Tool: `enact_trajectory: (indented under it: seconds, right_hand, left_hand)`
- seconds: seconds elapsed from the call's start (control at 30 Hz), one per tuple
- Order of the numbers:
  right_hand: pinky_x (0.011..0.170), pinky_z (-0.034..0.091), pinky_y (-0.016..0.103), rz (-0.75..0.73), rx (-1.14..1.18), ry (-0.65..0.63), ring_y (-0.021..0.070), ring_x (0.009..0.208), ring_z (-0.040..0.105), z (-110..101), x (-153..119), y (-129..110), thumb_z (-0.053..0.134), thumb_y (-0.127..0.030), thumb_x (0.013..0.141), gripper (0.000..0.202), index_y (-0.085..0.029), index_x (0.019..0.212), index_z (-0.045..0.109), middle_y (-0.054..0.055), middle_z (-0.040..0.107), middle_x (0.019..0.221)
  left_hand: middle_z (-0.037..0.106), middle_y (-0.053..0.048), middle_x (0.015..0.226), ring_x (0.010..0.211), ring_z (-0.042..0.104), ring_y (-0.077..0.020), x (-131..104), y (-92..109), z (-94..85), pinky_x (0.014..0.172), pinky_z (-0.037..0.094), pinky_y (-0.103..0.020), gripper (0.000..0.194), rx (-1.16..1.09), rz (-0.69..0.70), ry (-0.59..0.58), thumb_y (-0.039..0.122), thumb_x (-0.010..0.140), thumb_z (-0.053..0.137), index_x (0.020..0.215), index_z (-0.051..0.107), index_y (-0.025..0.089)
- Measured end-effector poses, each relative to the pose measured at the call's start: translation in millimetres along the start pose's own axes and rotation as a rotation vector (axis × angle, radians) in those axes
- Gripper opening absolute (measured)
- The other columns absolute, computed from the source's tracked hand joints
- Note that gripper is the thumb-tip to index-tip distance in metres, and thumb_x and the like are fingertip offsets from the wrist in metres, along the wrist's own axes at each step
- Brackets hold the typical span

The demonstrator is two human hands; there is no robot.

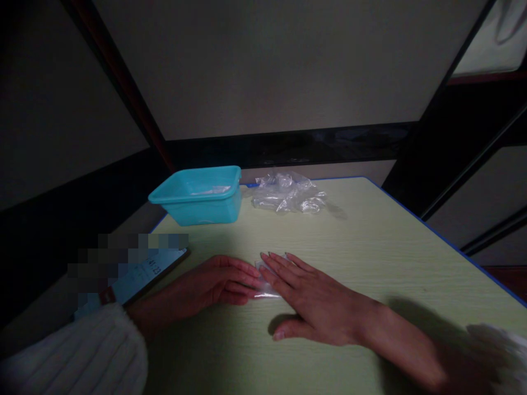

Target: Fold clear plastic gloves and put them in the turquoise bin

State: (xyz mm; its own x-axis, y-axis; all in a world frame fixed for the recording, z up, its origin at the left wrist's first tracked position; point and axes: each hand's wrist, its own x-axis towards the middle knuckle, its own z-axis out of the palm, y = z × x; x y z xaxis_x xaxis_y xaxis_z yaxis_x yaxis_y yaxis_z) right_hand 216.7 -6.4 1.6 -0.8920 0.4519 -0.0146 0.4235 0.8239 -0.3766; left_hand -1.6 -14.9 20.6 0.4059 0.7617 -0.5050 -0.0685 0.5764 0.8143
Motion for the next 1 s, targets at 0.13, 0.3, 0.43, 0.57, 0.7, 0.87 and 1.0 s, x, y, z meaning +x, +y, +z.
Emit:
enact_trajectory:
  seconds: [0.13, 0.3, 0.43, 0.57, 0.7, 0.87, 1.0]
  right_hand:
    - [0.109, 0.012, 0.053, -0.007, 0.0, -0.018, 0.0285, 0.136, 0.005, -1, 0, 0, 0.043, -0.055, 0.086, 0.077, -0.017, 0.144, 0.01, 0.016, 0.006, 0.149]
    - [0.108, 0.011, 0.054, -0.005, 0.021, -0.022, 0.0299, 0.136, 0.003, -4, 2, -3, 0.046, -0.055, 0.085, 0.069, -0.024, 0.142, 0.023, 0.012, 0.001, 0.15]
    - [0.107, 0.009, 0.057, 0.008, 0.01, -0.062, 0.0321, 0.135, 0.0, -3, 2, -1, 0.047, -0.057, 0.083, 0.064, -0.031, 0.139, 0.029, 0.01, -0.002, 0.151]
    - [0.105, 0.008, 0.059, -0.01, 0.024, -0.053, 0.034, 0.135, -0.001, -1, 2, 1, 0.048, -0.057, 0.082, 0.063, -0.034, 0.138, 0.031, 0.009, -0.004, 0.151]
    - [0.107, 0.008, 0.057, -0.026, 0.047, -0.032, 0.0322, 0.135, -0.001, -5, 0, 0, 0.054, -0.057, 0.078, 0.08, -0.026, 0.143, 0.019, 0.013, 0.0, 0.15]
    - [0.109, 0.006, 0.051, -0.009, 0.028, 0.056, 0.0282, 0.136, 0.003, -14, -6, 0, 0.048, -0.057, 0.082, 0.089, -0.013, 0.144, 0.001, 0.016, 0.002, 0.149]
    - [0.11, 0.006, 0.051, 0.037, -0.01, 0.053, 0.0286, 0.136, 0.004, -11, -7, 3, 0.042, -0.061, 0.083, 0.089, -0.007, 0.143, 0.006, 0.02, 0.005, 0.148]
  left_hand:
    - [0.071, -0.004, 0.073, 0.068, 0.067, -0.0162, -2, 6, -2.7, 0.063, 0.048, -0.024, 0.014, 0.127, 0.063, -0.023, 0.025, 0.065, 0.066, 0.071, 0.068, 0.013]
    - [0.07, -0.004, 0.069, 0.054, 0.064, -0.0135, 0, 8, -6.3, 0.048, 0.042, -0.02, 0.014, 0.205, 0.17, 0.057, 0.027, 0.065, 0.062, 0.068, 0.061, 0.014]
    - [0.067, -0.003, 0.066, 0.053, 0.061, -0.0123, 3, 7, -5.0, 0.046, 0.041, -0.019, 0.013, 0.259, 0.285, 0.141, 0.027, 0.066, 0.059, 0.068, 0.059, 0.014]
    - [0.062, -0.001, 0.061, 0.05, 0.058, -0.0119, 8, 3, -2.3, 0.044, 0.041, -0.019, 0.012, 0.309, 0.337, 0.185, 0.027, 0.065, 0.057, 0.066, 0.056, 0.015]
    - [0.061, 0.0, 0.064, 0.056, 0.057, -0.0132, 10, -6, -1.0, 0.045, 0.042, -0.019, 0.008, 0.459, 0.48, 0.272, 0.024, 0.07, 0.054, 0.07, 0.057, 0.016]
    - [0.063, -0.009, 0.102, 0.095, 0.057, -0.0203, 3, -19, -0.2, 0.085, 0.046, -0.031, 0.021, 1.011, 0.843, 0.217, 0.016, 0.08, 0.048, 0.094, 0.062, 0.017]
    - [0.042, -0.017, 0.136, 0.128, 0.034, -0.0256, -3, -28, 0.1, 0.108, 0.026, -0.039, 0.043, 1.403, 0.889, -0.06, 0.022, 0.086, 0.046, 0.127, 0.046, 0.01]
